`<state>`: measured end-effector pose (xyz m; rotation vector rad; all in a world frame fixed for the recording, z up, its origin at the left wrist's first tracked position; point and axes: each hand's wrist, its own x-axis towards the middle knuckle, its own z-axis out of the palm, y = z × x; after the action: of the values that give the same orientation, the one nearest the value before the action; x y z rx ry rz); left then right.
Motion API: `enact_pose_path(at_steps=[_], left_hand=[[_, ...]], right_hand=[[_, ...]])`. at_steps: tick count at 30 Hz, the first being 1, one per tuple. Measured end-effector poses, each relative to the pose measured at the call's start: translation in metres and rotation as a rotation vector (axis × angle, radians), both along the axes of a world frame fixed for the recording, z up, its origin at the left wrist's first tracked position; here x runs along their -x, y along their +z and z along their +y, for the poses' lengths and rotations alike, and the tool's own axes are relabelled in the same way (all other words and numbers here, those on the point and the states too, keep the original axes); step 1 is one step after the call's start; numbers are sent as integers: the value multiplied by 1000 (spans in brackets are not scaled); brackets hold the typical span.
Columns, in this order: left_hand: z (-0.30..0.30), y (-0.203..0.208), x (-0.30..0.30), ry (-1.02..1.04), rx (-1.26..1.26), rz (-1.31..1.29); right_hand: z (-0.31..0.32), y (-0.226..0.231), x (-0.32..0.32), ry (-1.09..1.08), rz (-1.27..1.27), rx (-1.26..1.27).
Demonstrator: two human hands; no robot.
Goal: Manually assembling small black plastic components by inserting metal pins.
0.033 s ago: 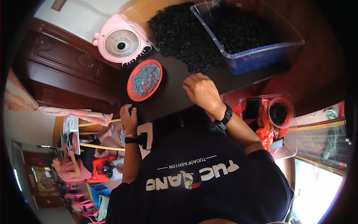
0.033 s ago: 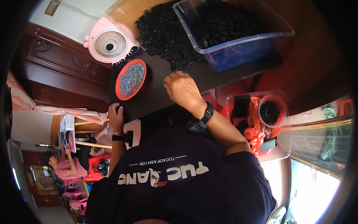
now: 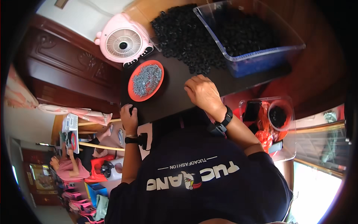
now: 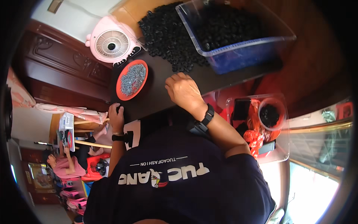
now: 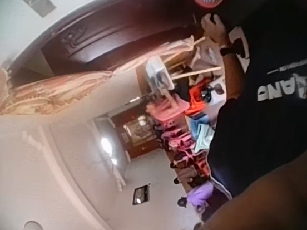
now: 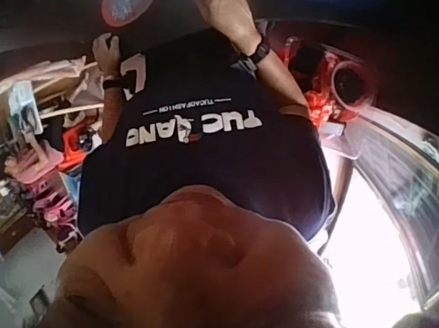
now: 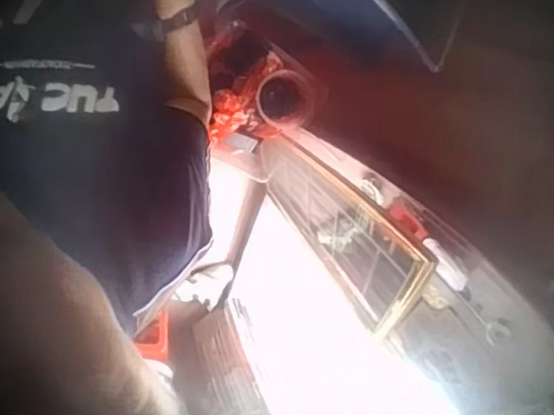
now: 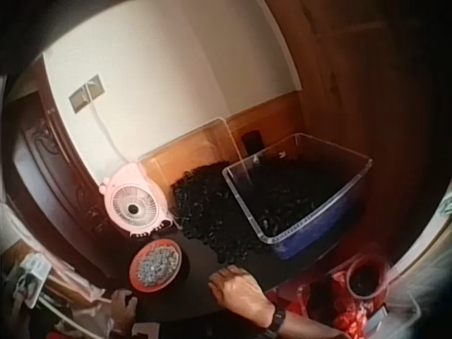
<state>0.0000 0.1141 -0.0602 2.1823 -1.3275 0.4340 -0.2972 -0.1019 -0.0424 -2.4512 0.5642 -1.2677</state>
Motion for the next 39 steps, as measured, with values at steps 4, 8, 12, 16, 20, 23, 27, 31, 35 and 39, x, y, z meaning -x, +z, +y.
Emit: enact_pose_path(at_steps=[4,8,12,16,20,23,27,31,35,39], left_hand=[[0,1,8,-6,52,-12],[-1,3,10,27,48,-23],[-4,4,12,48,58,-32],[-6,6,11,73,45,-24],[-5,8,17,92,55,2],[-3,5,16,86,53,-1],[-2,4,10,65,93,30],[-3,5,13,20,117,93],[0,7,13,20,124,77],[3,8,5,-55,186,210]], right_hand=[[5,6,0,21,33,-23],[6,4,-2,24,-4,-41],[6,6,-4,25,-23,-43],[5,7,-7,26,-33,-17],[5,4,-6,28,-28,-44],[8,7,-5,24,-1,-56],[6,8,-4,45,0,-69],[5,6,0,57,3,-131],[3,8,-4,63,-11,-173],[7,13,-5,43,20,-72]])
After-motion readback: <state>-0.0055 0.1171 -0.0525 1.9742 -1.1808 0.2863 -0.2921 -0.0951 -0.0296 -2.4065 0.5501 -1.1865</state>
